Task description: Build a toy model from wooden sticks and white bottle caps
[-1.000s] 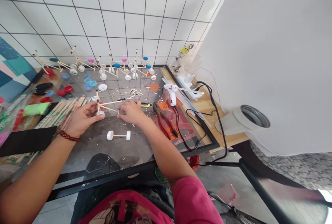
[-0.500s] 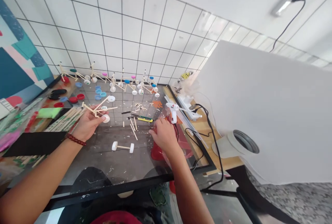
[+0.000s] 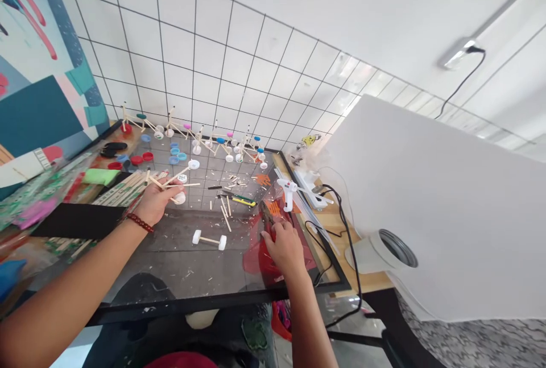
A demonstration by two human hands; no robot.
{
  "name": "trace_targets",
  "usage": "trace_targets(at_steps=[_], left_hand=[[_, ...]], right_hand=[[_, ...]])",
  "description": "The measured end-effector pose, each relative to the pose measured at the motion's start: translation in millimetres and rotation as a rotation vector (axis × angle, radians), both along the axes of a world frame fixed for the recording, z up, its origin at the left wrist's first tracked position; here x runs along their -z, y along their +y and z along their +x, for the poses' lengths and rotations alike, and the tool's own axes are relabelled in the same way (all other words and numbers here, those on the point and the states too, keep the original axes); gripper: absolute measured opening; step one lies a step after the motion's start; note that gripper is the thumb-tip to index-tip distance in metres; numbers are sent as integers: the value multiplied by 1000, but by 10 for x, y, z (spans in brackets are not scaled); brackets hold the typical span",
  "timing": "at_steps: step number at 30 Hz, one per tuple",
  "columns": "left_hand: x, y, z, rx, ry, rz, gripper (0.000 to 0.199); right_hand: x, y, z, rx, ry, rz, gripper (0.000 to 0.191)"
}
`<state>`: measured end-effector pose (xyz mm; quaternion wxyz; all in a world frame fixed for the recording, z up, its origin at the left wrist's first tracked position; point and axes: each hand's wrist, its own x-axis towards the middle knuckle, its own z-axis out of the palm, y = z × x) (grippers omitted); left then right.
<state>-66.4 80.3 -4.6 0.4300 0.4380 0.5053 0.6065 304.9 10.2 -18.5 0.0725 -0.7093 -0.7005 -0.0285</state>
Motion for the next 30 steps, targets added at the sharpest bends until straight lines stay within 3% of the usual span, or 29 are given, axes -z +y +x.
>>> trace_targets(at_steps=[3,6,11,16,21,26,30], left_hand=[[-9,-30,-21,26,139,22,33],[-74,-88,10,92,183,47,30],[-104,-139,97,205,171,29,32],[-95,-160,109,249,223,22,28],[-103,-162,105,236,227,21,32],[-83,-156,131,211,275,59,59],[-69,-161,144,230,313,68,59]], right_hand=[[-46,1,-47,-50,84,135,15],[-155,80,-302,-231,318,328,16],[-291,444,-1087,-482,681,278,20],[-223,744,-1537,-576,633,222,25],[-141,802,-1558,-566,567,136,23],[-114,708,-1558,-471,399,84,22],[-57,656,-1565,-470,291,106,21]])
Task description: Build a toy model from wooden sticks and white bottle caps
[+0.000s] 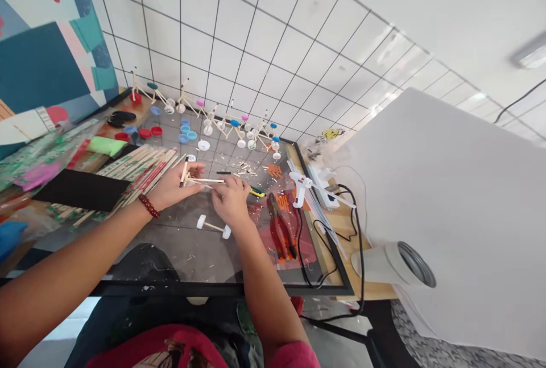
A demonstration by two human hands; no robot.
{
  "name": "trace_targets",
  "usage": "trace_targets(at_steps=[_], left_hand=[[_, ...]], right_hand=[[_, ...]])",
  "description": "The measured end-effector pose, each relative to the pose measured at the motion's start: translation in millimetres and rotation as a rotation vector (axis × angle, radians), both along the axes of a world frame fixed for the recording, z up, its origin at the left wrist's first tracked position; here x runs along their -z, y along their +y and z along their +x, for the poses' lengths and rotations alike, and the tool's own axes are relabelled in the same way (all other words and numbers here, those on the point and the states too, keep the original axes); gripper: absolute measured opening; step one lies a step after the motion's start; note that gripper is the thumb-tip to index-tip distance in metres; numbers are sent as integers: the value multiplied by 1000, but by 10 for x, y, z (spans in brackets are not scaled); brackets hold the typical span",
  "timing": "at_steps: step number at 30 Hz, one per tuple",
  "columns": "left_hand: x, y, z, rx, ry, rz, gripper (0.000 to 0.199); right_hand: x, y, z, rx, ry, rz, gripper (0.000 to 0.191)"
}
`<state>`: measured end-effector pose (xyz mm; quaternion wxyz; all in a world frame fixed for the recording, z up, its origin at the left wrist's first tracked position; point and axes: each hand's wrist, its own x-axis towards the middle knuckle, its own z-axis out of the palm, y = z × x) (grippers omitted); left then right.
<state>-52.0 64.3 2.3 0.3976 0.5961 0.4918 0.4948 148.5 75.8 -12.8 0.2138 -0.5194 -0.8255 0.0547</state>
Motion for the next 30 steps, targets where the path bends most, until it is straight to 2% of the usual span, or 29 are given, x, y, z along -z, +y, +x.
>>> trace_targets(at_steps=[4,9,13,15,18,21,23,25,28,30], left_hand=[[15,4,-1,6,5,-3,60],[73,54,-20,-29,-23,26,72],[103,83,-36,-5,-69,-30,79],[98,82,-38,2,-76,-62,75],[78,68,-39,-8,-43,-82,64],[65,60,-44,-44,-22,-79,60],[66,64,-48,-62,-25,-71,59],[69,70,-50,-73,-34,-62,58],[56,68,-44,-88,-49,-49,60],[28,52,-37,-77,-46,-38,62]], right_hand=[[78,23,16,-23,38,9,17],[143,74,44,-68,138,-19,8],[161,89,72,-75,146,-38,7],[155,91,90,-71,146,-41,7],[124,93,128,-22,211,-68,22],[85,95,174,6,379,-112,37],[59,94,201,-5,501,-137,39],[27,89,214,-25,558,-142,32],[-30,74,206,-82,532,-126,14],[-62,68,191,-112,525,-114,17]])
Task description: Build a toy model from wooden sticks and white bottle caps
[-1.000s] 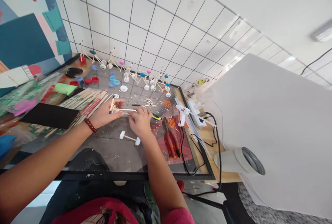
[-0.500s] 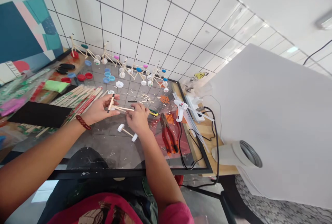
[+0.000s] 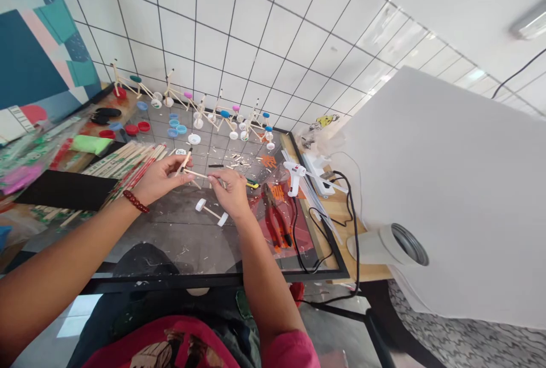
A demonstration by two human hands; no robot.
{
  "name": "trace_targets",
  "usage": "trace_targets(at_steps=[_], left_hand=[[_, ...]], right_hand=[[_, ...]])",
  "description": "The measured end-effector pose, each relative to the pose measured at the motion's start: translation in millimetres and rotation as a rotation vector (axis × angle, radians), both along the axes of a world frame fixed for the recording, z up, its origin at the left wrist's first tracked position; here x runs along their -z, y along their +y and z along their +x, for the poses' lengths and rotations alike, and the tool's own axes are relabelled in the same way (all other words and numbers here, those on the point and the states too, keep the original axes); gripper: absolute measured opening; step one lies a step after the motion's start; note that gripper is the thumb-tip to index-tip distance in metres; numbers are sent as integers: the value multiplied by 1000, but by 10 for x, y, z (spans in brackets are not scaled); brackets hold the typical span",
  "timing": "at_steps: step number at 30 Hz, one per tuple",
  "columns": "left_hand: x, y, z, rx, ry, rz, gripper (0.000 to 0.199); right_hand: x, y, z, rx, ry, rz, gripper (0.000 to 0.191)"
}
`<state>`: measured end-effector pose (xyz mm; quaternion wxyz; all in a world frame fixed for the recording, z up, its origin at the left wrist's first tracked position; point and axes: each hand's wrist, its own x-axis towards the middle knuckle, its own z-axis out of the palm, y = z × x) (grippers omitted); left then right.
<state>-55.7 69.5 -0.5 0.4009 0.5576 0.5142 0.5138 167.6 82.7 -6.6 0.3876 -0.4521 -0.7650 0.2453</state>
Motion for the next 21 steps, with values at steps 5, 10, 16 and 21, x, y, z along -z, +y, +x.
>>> trace_targets(at_steps=[5,10,16,21], left_hand=[[-73,-43,10,22,92,1,42],[-109,-50,-7,-25,137,33,29],[-195,-82,-5,-40,51,-28,37],[-195,-86,-8,-12,58,-82,45]], right_hand=[[-6,21,-19,6,21,-14,18],[46,63,-6,51,73,-65,17],[55,103,-36,37,119,-111,12],[1,78,-61,47,118,-107,12]])
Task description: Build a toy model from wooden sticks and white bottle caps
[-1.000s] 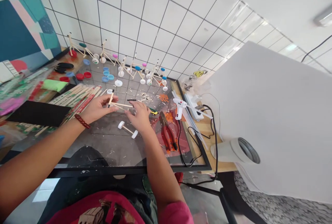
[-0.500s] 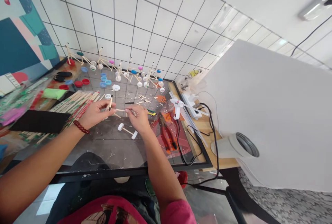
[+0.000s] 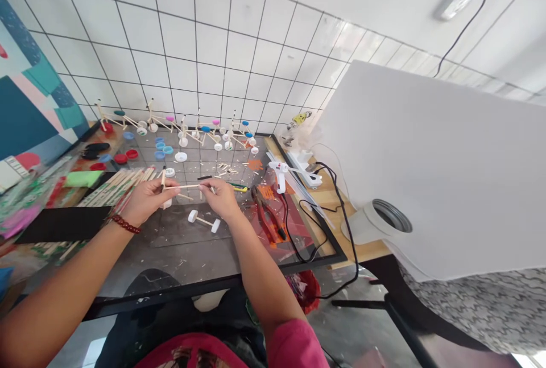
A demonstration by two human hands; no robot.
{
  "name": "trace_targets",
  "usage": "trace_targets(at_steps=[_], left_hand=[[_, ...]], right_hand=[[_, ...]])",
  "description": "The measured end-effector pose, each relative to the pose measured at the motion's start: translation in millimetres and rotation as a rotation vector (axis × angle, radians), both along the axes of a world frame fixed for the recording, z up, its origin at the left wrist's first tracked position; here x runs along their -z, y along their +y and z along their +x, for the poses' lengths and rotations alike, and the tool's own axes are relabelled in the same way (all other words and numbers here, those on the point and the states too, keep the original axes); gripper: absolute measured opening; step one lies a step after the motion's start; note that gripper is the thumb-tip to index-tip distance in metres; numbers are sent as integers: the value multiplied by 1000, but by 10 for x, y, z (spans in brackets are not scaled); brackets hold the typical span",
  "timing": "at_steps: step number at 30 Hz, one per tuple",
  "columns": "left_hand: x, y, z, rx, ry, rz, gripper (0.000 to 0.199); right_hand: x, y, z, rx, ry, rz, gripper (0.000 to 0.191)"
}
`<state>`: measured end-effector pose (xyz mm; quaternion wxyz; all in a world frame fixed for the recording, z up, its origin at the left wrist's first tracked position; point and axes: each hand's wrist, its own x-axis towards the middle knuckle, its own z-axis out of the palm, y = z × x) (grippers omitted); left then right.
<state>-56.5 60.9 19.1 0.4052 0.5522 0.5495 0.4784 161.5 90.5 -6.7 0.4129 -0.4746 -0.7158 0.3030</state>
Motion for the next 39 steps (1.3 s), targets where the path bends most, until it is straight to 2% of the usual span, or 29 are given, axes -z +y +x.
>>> trace_targets(at_steps=[6,9,11,14,17,19,21,23,27,30,33,36,37,39], left_hand=[[82,35,-60,12,22,49,39],[136,53,-69,-4,6,50,37],[166,69,-55,-71,-51,48,38],[180,97,-17,-180,-214,28,40],[149,113,16,-221,-355,41,38],[115,114,26,-230,-414,27,38],[88,112,29,-231,-475,-16,41],[75,113,28,-218,-543,-55,42],[67,108,31,-203,-626,-81,41],[26,82,42,-185,-655,-94,40],[-39,42,53,-167,-683,-113,39],[-95,8,57,-151,-702,-148,37],[-109,-1,57,-141,-694,-165,37],[-133,-19,56,-115,-660,-194,36]], right_hand=[[-27,-51,-67,7,4,-1,12],[-106,-36,-26,-3,-24,30,11],[-197,-33,107,23,-98,98,12],[-332,-136,477,186,-304,148,13],[-377,-415,915,350,-666,32,6],[-349,-630,1152,429,-888,-77,14],[-296,-794,1306,412,-1018,-183,23],[-247,-872,1371,356,-1088,-252,23],[-208,-823,1352,310,-1113,-296,26],[-220,-760,1352,374,-934,-294,27],[-253,-760,1362,395,-437,-335,33],[-335,-782,1280,245,210,-479,45],[-375,-784,1223,176,375,-534,48],[-461,-772,1077,44,571,-638,47]])
